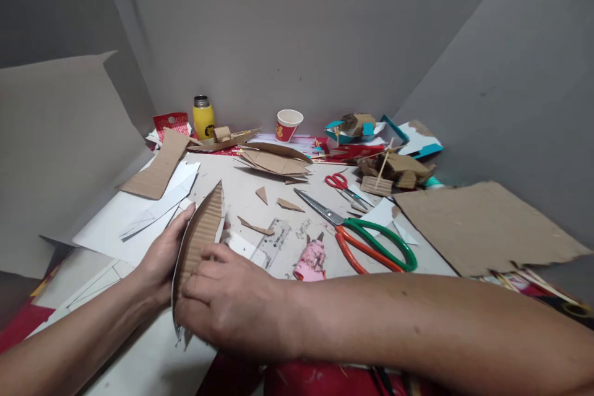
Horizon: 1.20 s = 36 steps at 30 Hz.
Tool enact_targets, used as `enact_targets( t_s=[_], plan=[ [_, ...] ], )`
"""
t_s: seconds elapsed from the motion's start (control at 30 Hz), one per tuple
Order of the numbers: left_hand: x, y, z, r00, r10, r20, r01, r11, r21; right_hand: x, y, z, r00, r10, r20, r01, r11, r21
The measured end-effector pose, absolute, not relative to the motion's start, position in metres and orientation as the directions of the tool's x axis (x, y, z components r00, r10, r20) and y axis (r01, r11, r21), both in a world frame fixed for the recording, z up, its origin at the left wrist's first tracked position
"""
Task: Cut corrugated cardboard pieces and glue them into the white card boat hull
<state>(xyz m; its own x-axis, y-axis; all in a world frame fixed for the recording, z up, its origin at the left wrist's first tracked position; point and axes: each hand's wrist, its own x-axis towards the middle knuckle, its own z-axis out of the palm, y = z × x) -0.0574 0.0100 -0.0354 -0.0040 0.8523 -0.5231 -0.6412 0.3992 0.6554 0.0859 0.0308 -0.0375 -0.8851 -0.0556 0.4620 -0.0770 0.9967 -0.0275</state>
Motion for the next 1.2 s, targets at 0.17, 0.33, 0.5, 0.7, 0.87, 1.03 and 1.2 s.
enact_targets(
  t_s=[0.17, 0.33, 0.5, 0.7, 0.87, 1.03, 1.2],
  plan=[
    [-0.054, 0.011, -0.034, 0.004, 0.855, -0.518, -0.638, 0.401, 0.657, 0.085, 0.031, -0.037, -0.898, -0.072, 0.434, -0.082, 0.997, -0.005],
    [-0.056, 0.010, -0.032, -0.005, 0.843, -0.538, -0.635, 0.413, 0.653, 0.083, 0.031, -0.032, -0.898, -0.083, 0.432, -0.091, 0.996, 0.002],
    [-0.059, 0.011, -0.033, 0.000, 0.819, -0.574, -0.653, 0.435, 0.620, 0.083, 0.033, -0.031, -0.884, -0.083, 0.460, -0.118, 0.992, -0.048],
    [-0.061, 0.015, -0.032, -0.035, 0.805, -0.592, -0.687, 0.411, 0.600, 0.086, 0.033, -0.030, -0.884, -0.055, 0.464, -0.116, 0.988, -0.103],
    [-0.068, 0.019, -0.026, -0.139, 0.815, -0.562, -0.707, 0.315, 0.632, 0.089, 0.034, -0.019, -0.896, -0.012, 0.444, -0.092, 0.983, -0.160],
    [-0.072, 0.019, -0.024, -0.162, 0.810, -0.564, -0.705, 0.304, 0.641, 0.088, 0.034, -0.014, -0.917, 0.015, 0.398, -0.080, 0.972, -0.223],
    [-0.069, 0.017, -0.024, -0.178, 0.803, -0.569, -0.702, 0.302, 0.645, 0.085, 0.036, -0.017, -0.904, 0.001, 0.427, -0.114, 0.963, -0.245]
  ],
)
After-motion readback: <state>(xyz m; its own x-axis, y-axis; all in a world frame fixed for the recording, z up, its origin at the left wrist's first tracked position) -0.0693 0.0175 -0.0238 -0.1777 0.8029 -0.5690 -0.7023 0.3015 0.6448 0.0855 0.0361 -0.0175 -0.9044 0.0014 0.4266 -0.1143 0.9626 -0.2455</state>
